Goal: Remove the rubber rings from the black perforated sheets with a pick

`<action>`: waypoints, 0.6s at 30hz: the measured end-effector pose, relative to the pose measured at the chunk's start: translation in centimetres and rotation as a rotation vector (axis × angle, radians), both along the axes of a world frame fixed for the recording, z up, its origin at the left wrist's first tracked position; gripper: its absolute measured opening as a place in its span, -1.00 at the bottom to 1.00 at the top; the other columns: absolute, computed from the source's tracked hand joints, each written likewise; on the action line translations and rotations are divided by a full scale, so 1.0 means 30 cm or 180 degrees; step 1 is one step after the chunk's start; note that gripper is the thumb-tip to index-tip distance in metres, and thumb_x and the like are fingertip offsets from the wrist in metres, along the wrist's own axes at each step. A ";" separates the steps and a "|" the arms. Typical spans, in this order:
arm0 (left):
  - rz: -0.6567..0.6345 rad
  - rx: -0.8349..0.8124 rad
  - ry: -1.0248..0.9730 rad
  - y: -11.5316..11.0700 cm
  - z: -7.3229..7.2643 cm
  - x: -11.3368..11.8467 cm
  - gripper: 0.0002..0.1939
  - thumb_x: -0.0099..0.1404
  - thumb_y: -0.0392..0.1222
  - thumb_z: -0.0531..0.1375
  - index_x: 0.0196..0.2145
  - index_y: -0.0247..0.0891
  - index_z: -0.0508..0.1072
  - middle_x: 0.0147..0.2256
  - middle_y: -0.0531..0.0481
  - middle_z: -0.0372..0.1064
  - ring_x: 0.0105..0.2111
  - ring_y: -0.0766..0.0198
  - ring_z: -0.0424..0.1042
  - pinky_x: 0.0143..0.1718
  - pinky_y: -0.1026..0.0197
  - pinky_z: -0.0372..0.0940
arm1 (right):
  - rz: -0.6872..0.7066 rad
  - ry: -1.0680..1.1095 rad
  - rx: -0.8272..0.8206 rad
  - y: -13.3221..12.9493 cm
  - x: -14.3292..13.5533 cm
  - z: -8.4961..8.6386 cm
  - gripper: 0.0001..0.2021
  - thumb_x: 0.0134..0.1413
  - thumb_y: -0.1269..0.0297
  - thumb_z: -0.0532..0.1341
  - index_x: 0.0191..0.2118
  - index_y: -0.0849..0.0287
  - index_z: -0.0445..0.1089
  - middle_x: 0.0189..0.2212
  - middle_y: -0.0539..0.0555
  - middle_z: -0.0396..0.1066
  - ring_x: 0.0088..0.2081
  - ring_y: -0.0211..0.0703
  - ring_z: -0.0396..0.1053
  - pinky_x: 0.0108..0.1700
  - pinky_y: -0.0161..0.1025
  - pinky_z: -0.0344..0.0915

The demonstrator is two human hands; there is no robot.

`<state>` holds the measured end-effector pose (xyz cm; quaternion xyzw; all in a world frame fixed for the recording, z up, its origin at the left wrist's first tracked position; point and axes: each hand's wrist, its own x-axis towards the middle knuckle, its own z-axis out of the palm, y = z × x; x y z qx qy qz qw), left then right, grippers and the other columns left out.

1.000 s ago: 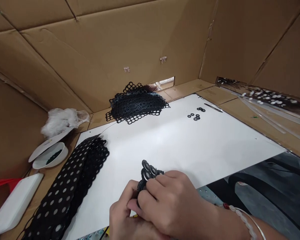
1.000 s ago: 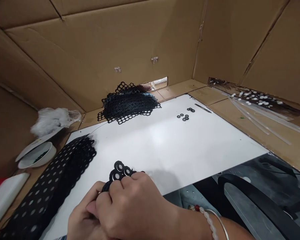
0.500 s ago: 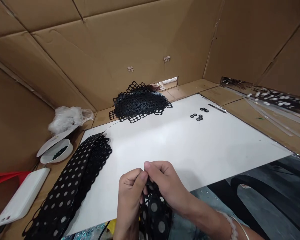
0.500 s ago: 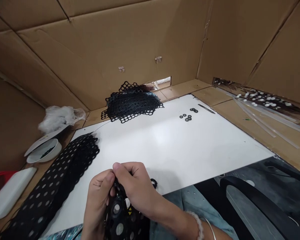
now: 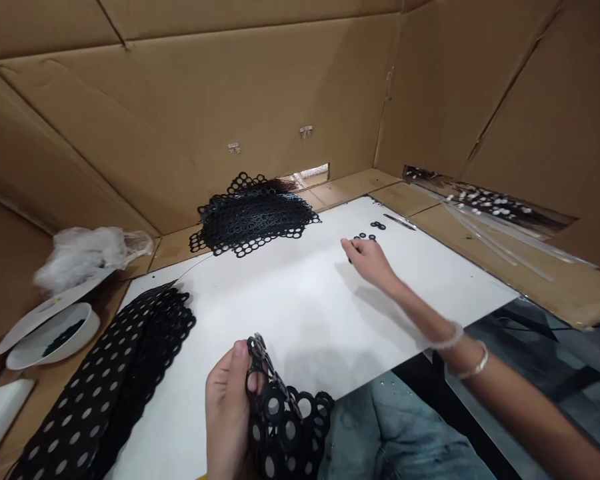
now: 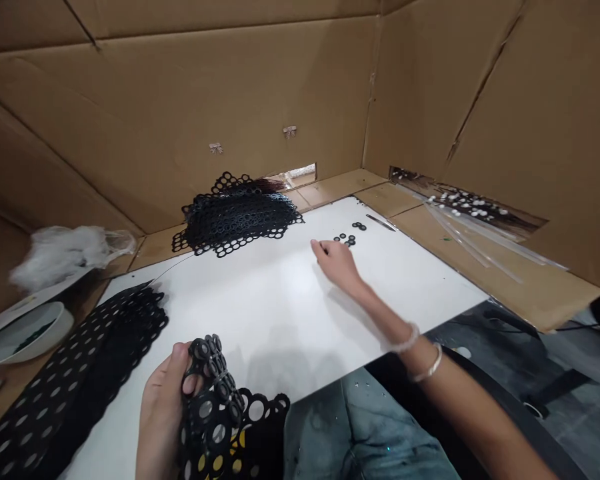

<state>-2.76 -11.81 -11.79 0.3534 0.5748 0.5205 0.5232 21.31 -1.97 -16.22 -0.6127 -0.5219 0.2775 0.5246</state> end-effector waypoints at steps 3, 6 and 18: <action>-0.0198 -0.0055 -0.0074 0.006 -0.012 0.014 -0.53 0.03 0.15 0.32 -0.64 -0.25 0.24 -0.68 0.18 0.08 -0.67 0.45 0.05 -0.68 0.42 0.05 | -0.0176 -0.0656 0.0092 0.081 0.145 -0.021 -0.48 0.35 0.16 -0.12 -0.55 0.34 0.29 -0.56 -0.10 0.24 -0.54 -0.50 0.26 -0.41 -0.43 0.17; -0.0320 -0.0061 -0.0317 0.002 -0.004 0.026 -0.63 -0.02 0.04 0.38 -0.54 -0.27 0.35 -0.61 0.15 0.19 -0.60 0.42 0.18 -0.57 0.41 0.17 | -0.0251 -0.1100 0.0244 0.134 0.198 -0.053 -0.83 0.26 0.24 0.12 -0.27 0.23 0.38 -0.33 0.02 0.42 -0.36 -0.29 0.38 -0.33 -0.29 0.37; -0.0667 0.0284 -0.0368 0.007 -0.065 0.015 -0.57 -0.04 0.13 0.38 -0.33 -0.26 0.52 -0.41 -0.02 0.48 -0.37 0.18 0.41 -0.31 0.25 0.32 | 0.0842 -0.1135 0.0152 -0.205 -0.177 0.063 -0.76 0.26 0.12 0.00 -0.24 0.16 0.29 -0.40 0.01 0.40 -0.40 -0.26 0.33 -0.39 -0.32 0.20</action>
